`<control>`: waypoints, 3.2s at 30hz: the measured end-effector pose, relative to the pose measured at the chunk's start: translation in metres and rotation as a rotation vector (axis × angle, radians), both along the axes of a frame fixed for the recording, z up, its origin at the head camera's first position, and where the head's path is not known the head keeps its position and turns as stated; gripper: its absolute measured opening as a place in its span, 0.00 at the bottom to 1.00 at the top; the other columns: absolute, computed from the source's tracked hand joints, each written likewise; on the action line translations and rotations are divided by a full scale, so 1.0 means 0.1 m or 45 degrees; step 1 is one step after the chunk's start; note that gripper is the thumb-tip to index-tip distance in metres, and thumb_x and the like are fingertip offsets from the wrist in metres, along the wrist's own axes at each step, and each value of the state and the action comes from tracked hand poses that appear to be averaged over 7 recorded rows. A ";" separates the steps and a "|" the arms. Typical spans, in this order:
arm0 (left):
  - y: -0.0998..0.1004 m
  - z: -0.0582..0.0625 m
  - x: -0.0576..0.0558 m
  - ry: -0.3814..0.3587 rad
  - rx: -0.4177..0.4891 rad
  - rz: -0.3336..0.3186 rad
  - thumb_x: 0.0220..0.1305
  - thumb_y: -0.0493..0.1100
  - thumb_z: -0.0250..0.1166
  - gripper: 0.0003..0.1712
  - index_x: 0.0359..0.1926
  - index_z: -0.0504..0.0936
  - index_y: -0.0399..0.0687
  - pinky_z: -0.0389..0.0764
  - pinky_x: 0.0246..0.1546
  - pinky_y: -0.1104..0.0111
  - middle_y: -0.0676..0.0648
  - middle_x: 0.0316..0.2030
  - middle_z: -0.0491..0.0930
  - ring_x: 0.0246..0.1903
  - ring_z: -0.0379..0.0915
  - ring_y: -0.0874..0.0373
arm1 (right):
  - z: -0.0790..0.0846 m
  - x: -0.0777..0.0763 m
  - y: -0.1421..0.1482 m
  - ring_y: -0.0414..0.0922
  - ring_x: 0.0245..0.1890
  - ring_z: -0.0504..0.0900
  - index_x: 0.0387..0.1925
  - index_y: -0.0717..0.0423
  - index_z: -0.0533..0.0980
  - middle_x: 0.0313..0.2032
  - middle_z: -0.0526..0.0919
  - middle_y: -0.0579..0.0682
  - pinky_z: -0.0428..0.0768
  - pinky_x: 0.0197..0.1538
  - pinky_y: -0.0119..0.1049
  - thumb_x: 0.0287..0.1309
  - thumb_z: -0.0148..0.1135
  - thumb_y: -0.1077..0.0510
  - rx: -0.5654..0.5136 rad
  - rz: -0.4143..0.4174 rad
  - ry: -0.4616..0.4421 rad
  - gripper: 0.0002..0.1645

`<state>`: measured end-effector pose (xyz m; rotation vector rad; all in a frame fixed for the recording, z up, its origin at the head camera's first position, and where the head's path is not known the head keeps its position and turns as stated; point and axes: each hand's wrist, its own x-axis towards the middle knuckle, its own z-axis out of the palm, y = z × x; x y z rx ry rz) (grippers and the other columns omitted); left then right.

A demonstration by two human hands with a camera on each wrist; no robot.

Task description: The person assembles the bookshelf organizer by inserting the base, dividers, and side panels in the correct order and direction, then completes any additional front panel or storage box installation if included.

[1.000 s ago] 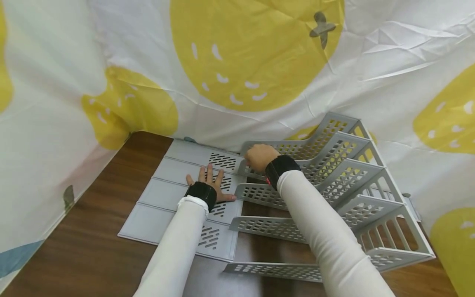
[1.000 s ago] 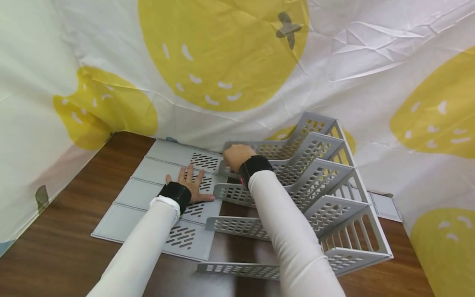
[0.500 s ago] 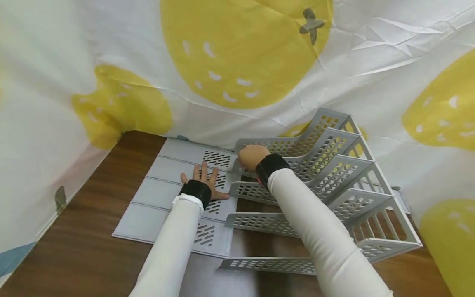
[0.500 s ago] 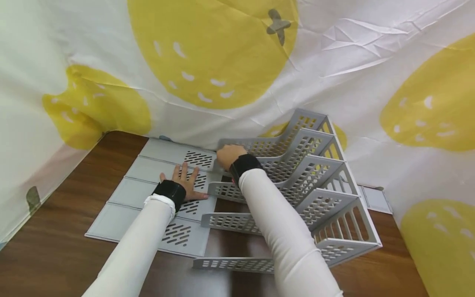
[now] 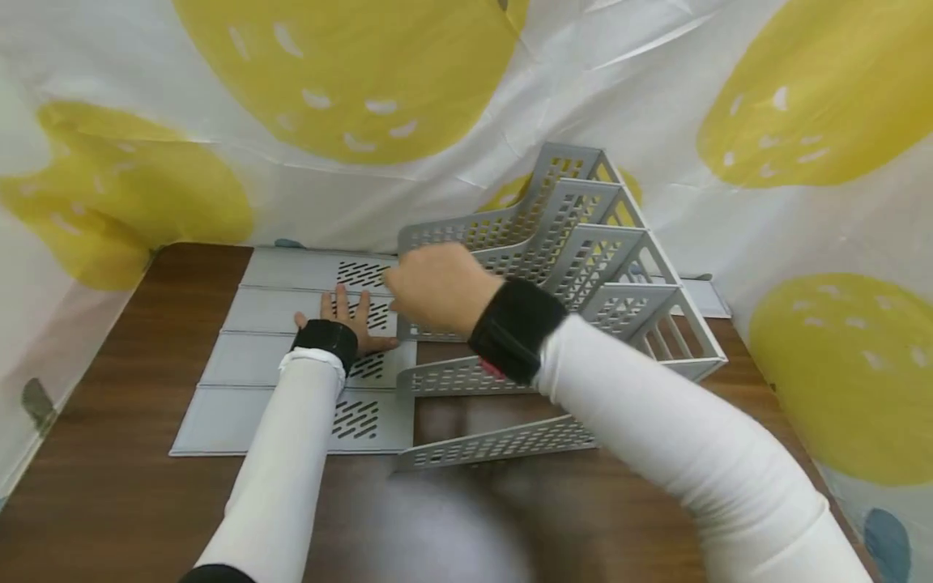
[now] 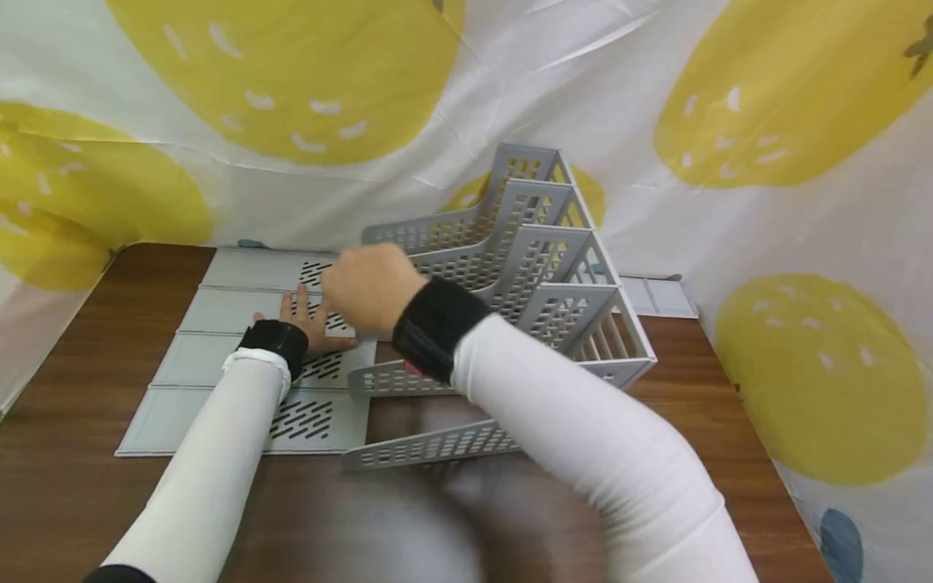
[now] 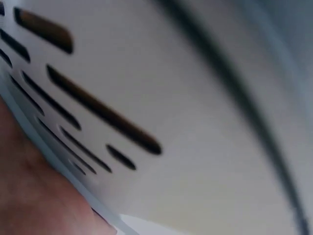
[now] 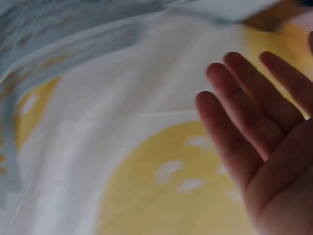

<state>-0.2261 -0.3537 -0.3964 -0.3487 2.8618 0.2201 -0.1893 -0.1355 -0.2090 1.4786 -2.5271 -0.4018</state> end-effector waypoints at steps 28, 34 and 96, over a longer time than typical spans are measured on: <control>-0.03 -0.13 0.99 -0.133 -0.019 -0.082 0.65 0.72 0.43 0.50 0.75 0.40 0.48 0.36 0.65 0.32 0.35 0.74 0.27 0.74 0.23 0.36 | -1.29 0.10 -0.28 0.43 0.35 0.86 0.32 0.46 0.83 0.35 0.88 0.46 0.83 0.35 0.44 0.55 0.64 0.46 -0.057 -0.106 -0.257 0.09; 0.02 0.06 1.02 -0.141 -0.022 -0.093 0.65 0.71 0.43 0.50 0.75 0.40 0.48 0.36 0.66 0.33 0.34 0.74 0.28 0.74 0.24 0.37 | -1.26 0.06 -0.27 0.44 0.38 0.85 0.35 0.46 0.82 0.37 0.87 0.45 0.83 0.38 0.44 0.54 0.66 0.46 -0.126 -0.113 -0.313 0.10; -0.03 -0.04 0.88 -0.183 -0.056 -0.070 0.65 0.72 0.43 0.51 0.75 0.35 0.51 0.34 0.66 0.33 0.37 0.74 0.22 0.74 0.19 0.38 | -1.22 0.04 -0.26 0.47 0.39 0.85 0.35 0.49 0.83 0.38 0.87 0.47 0.83 0.40 0.45 0.58 0.63 0.51 -0.173 -0.177 -0.387 0.08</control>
